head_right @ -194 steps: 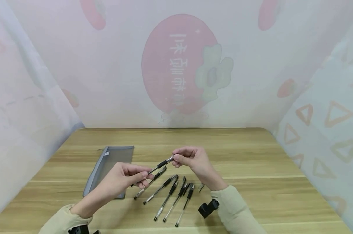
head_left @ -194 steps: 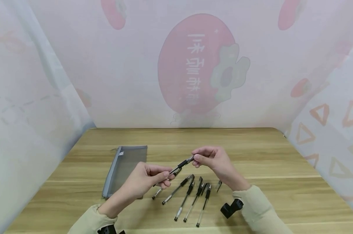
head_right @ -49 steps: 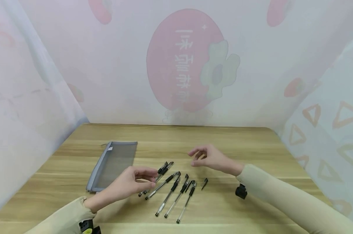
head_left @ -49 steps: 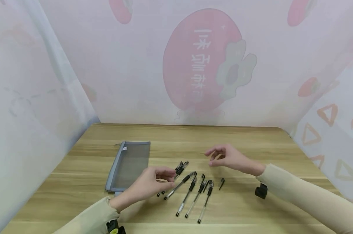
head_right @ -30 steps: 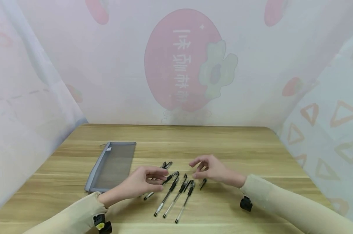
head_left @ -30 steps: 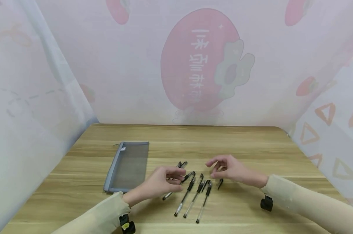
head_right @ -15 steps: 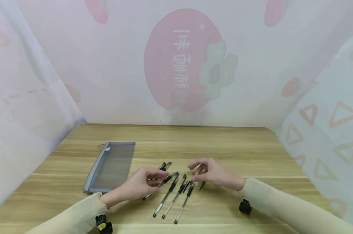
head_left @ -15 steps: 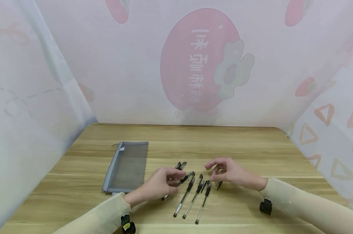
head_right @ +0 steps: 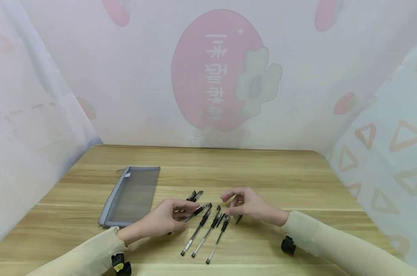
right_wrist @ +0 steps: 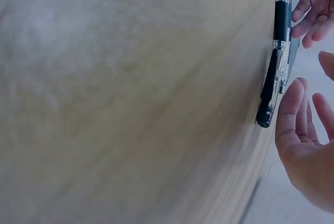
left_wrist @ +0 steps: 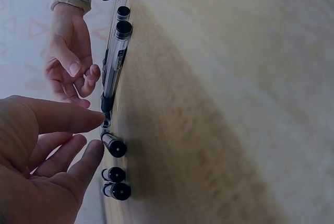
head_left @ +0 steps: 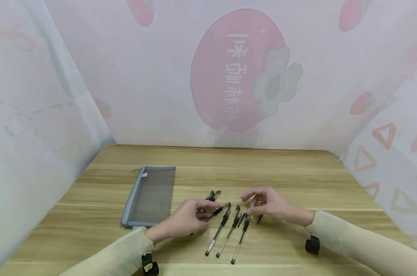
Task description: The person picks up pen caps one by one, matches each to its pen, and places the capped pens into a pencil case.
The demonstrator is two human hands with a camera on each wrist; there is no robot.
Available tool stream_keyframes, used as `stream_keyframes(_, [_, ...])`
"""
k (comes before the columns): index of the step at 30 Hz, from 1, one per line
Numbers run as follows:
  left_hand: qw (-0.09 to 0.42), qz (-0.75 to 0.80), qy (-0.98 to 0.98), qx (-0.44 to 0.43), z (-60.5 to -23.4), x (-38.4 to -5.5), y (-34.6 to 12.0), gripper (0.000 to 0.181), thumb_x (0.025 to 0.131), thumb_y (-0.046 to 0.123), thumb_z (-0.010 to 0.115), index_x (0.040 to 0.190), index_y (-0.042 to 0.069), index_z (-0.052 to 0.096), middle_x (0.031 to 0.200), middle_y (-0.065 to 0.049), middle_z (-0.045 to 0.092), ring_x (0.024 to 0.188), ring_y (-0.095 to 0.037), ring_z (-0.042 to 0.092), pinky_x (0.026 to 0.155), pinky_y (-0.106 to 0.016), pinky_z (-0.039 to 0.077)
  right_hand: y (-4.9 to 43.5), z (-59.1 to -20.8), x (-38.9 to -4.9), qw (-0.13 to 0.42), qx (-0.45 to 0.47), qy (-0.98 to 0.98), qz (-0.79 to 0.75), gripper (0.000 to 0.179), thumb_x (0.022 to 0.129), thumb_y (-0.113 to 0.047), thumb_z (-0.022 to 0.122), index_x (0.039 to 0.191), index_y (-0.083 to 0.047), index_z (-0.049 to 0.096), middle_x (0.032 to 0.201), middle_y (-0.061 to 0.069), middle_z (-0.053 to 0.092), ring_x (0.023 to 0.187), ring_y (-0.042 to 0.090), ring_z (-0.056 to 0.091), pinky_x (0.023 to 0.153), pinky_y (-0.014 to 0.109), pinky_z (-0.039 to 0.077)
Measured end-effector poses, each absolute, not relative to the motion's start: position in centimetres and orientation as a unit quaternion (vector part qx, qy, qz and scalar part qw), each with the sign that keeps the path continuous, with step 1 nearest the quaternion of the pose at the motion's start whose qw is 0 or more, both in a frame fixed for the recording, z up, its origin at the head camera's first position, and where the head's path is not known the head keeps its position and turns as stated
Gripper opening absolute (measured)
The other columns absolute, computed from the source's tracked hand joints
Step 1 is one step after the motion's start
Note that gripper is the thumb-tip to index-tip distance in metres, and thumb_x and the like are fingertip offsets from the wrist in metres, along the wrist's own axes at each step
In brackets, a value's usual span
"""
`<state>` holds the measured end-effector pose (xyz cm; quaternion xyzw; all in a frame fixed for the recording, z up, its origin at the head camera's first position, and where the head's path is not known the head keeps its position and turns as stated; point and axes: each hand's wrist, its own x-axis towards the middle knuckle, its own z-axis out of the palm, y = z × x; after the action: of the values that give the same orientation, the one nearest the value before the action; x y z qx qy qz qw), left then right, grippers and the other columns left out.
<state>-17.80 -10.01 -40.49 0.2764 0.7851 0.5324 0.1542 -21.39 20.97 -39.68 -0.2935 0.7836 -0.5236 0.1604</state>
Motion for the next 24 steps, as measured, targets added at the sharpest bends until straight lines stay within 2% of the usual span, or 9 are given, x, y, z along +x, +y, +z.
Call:
stream_keyframes(6, [0.151,0.514,0.797,0.279,-40.52,-17.91,-10.06,0.061,0.078,-0.021,0.065,0.134,0.002,0.059,0.134,-0.005,0.058,0.123,-0.020,0.054,0.098,-0.026,0.046,20.86,-39.67,-21.35,0.167,-0.294,0.784,-0.521,0.047,0.083,-0.004,0.078,0.125,0.007,0.059,0.115,0.022,0.062,0.086,0.033,0.063,0.069,0.030,0.057])
stream_keyframes(14, [0.156,0.497,0.804,0.287,-40.56,-17.95,-9.92,0.073,0.068,-0.029,0.052,0.135,0.000,0.056,0.137,-0.006,0.055,0.127,-0.019,0.050,0.101,-0.026,0.043,20.83,-39.83,-21.44,0.172,-0.303,0.774,-0.528,0.046,0.084,-0.003,0.076,0.126,0.008,0.058,0.117,0.023,0.062,0.085,0.032,0.063,0.070,0.031,0.057])
stream_keyframes(19, [0.145,0.483,0.815,0.285,-40.45,-17.95,-9.82,0.065,0.074,-0.025,0.059,0.134,-0.001,0.057,0.135,-0.010,0.057,0.122,-0.022,0.054,0.098,-0.026,0.046,20.82,-39.76,-21.43,0.175,-0.302,0.773,-0.529,0.046,0.086,-0.003,0.075,0.126,0.008,0.058,0.116,0.023,0.063,0.086,0.033,0.064,0.071,0.032,0.057])
stream_keyframes(24, [0.098,0.458,0.834,0.291,-40.34,-17.74,-9.62,0.051,0.076,-0.020,0.069,0.124,-0.005,0.063,0.120,-0.013,0.065,0.105,-0.025,0.063,0.088,-0.024,0.052,20.84,-39.76,-21.40,0.182,-0.289,0.769,-0.540,0.045,0.086,-0.003,0.075,0.127,0.007,0.057,0.115,0.024,0.063,0.087,0.030,0.064,0.073,0.034,0.058])
